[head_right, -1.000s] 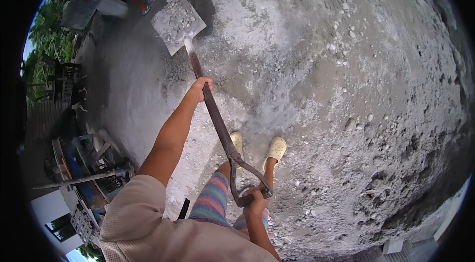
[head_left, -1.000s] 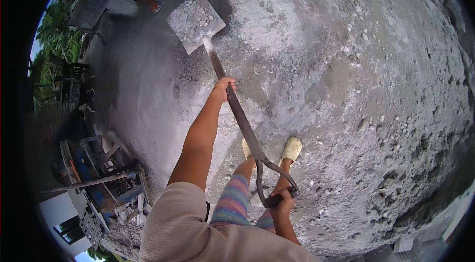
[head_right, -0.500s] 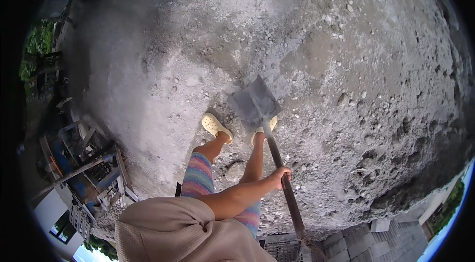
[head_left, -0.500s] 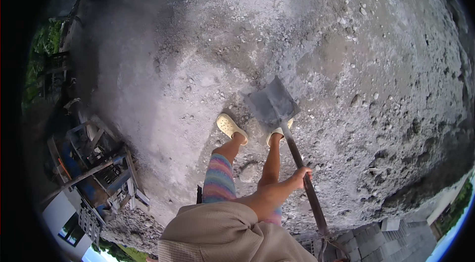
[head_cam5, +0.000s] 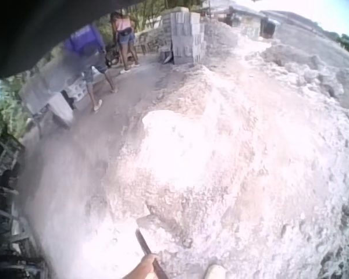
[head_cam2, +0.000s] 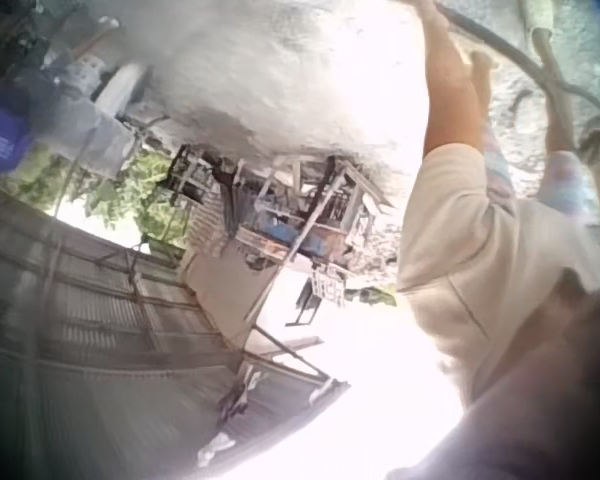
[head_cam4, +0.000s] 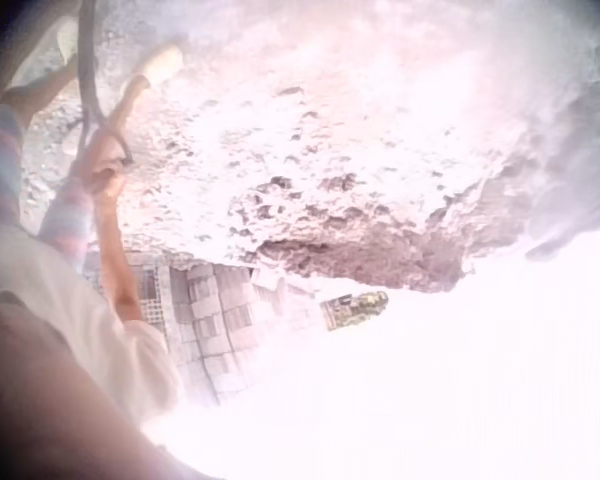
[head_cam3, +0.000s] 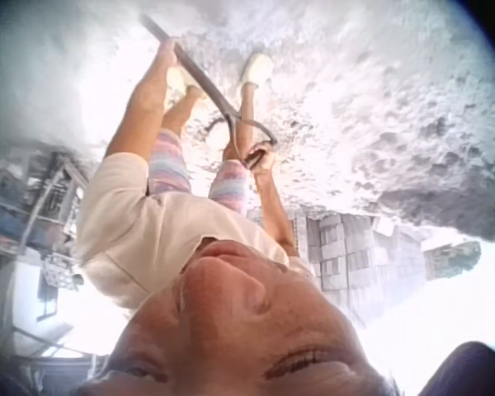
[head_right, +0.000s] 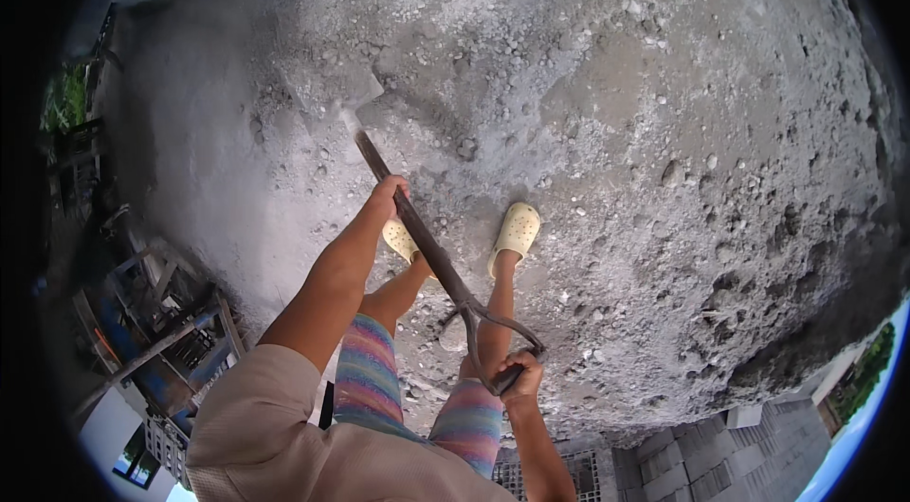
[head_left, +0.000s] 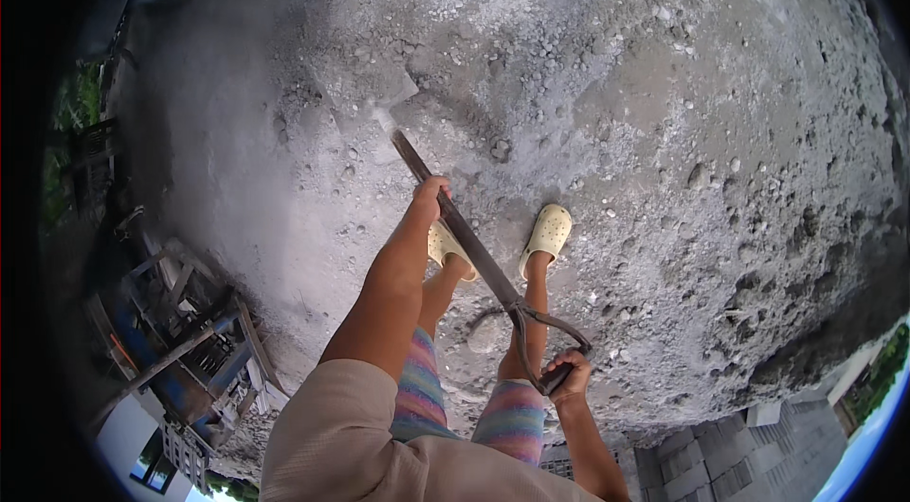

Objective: The person uses a shovel to scoop and move sand from a large pile on a construction site. They repeatedly dig into the pile and toss the sand to the side, gradually reducing the pile's height.

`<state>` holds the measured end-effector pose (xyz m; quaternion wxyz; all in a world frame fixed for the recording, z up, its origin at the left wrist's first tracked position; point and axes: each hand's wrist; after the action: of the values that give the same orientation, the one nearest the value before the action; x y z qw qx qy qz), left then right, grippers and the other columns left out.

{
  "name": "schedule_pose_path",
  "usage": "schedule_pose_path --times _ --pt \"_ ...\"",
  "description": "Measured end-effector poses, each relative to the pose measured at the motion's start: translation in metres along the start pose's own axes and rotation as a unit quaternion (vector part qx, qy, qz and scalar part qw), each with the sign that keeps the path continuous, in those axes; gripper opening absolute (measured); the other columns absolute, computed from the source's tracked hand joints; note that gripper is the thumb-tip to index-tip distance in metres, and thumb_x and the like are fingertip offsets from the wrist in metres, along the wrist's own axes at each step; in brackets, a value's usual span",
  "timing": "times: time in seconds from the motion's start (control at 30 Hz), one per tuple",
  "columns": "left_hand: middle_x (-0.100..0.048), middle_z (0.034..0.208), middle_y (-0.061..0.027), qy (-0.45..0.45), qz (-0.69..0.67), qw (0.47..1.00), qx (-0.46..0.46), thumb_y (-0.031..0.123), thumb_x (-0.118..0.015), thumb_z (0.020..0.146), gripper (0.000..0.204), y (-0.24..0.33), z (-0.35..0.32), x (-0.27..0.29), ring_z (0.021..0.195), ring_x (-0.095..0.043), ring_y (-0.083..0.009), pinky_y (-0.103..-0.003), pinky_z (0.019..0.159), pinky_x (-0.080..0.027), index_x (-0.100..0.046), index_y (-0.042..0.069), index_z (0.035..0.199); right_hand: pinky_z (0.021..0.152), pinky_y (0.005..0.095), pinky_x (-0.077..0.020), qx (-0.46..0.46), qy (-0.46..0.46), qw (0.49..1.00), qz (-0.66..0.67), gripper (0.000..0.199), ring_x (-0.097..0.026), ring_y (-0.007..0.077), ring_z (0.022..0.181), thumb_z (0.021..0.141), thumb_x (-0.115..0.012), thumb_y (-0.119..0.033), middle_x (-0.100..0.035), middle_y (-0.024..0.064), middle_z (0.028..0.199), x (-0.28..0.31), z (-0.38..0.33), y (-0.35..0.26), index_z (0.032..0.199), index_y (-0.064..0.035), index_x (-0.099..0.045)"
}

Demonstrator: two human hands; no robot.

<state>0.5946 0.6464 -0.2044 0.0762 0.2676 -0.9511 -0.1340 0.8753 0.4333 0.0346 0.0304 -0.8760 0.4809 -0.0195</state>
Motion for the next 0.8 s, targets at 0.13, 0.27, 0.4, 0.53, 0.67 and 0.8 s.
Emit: schedule_pose_path --times 0.13,0.27,0.4,0.53,0.67,0.8 --pt "-0.043 0.051 -0.0034 -0.084 -0.027 0.994 0.061 0.012 -0.056 0.059 0.011 -0.017 -0.039 0.013 0.044 -0.043 -0.0158 -0.028 0.043 -0.038 -0.046 0.008 0.056 0.042 0.0322 -0.0414 0.14 0.017 0.99 -0.01 0.006 -0.044 0.0195 0.041 0.057 -0.046 -0.005 -0.043 0.0071 0.05 0.01 -0.066 0.037 0.059 -0.0063 -0.04" --pt "-0.043 0.049 -0.0061 -0.118 -0.084 0.977 0.16 0.015 -0.057 0.06 0.015 -0.118 -0.108 -0.01 0.043 -0.043 -0.0189 -0.03 0.041 -0.037 -0.044 0.008 0.057 0.046 0.0289 -0.0403 0.194 0.093 0.974 -0.074 0.008 -0.047 0.0182 0.044 0.052 -0.05 -0.007 -0.043 0.0062 0.047 0.106 -0.128 0.023 0.054 -0.0056 -0.042" --pt "-0.043 0.049 -0.0058 -0.163 -0.108 0.936 0.294 0.013 -0.057 0.061 0.015 -0.215 -0.204 -0.04 0.042 -0.042 -0.0192 -0.032 0.041 -0.036 -0.043 0.008 0.056 0.042 0.0282 -0.0407 0.216 0.238 0.922 -0.216 0.012 -0.044 0.0185 0.041 0.054 -0.049 -0.012 -0.042 0.0067 0.047 0.269 -0.187 0.006 0.052 -0.0049 -0.04" --pt "-0.044 0.053 -0.0045 -0.147 -0.125 0.911 0.364 0.01 -0.056 0.061 0.01 -0.282 -0.26 -0.054 0.049 -0.045 -0.0186 -0.032 0.048 -0.037 -0.046 0.007 0.062 0.038 0.0282 -0.0381 0.221 0.372 0.885 -0.17 0.011 -0.043 0.0177 0.04 0.054 -0.05 -0.008 -0.043 0.0057 0.05 0.225 -0.251 -0.007 0.062 -0.006 -0.041" --pt "-0.043 0.053 -0.0042 -0.123 -0.122 0.922 0.345 0.009 -0.057 0.061 0.011 -0.293 -0.22 -0.056 0.047 -0.044 -0.0185 -0.031 0.046 -0.037 -0.046 0.007 0.061 0.034 0.0283 -0.0355 0.227 0.378 0.887 -0.138 0.019 -0.042 0.017 0.039 0.054 -0.05 -0.004 -0.043 0.0048 0.053 0.206 -0.216 -0.008 0.071 -0.0071 -0.042" --pt "-0.041 0.049 -0.0039 -0.151 -0.136 0.942 0.266 0.013 -0.057 0.06 0.016 -0.223 -0.105 -0.054 0.045 -0.043 -0.0181 -0.032 0.043 -0.036 -0.043 0.009 0.057 0.038 0.028 -0.0391 0.244 0.149 0.957 -0.046 0.009 -0.041 0.0171 0.036 0.051 -0.049 -0.006 -0.041 0.0046 0.046 0.2 -0.086 -0.001 0.056 -0.0053 -0.041"
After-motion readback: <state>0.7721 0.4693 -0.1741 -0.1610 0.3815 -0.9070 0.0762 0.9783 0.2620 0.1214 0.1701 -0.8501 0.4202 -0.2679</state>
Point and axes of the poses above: each hand's wrist, its own z-axis towards the middle knuckle, its own x-axis out of the back of the hand, y = z × x
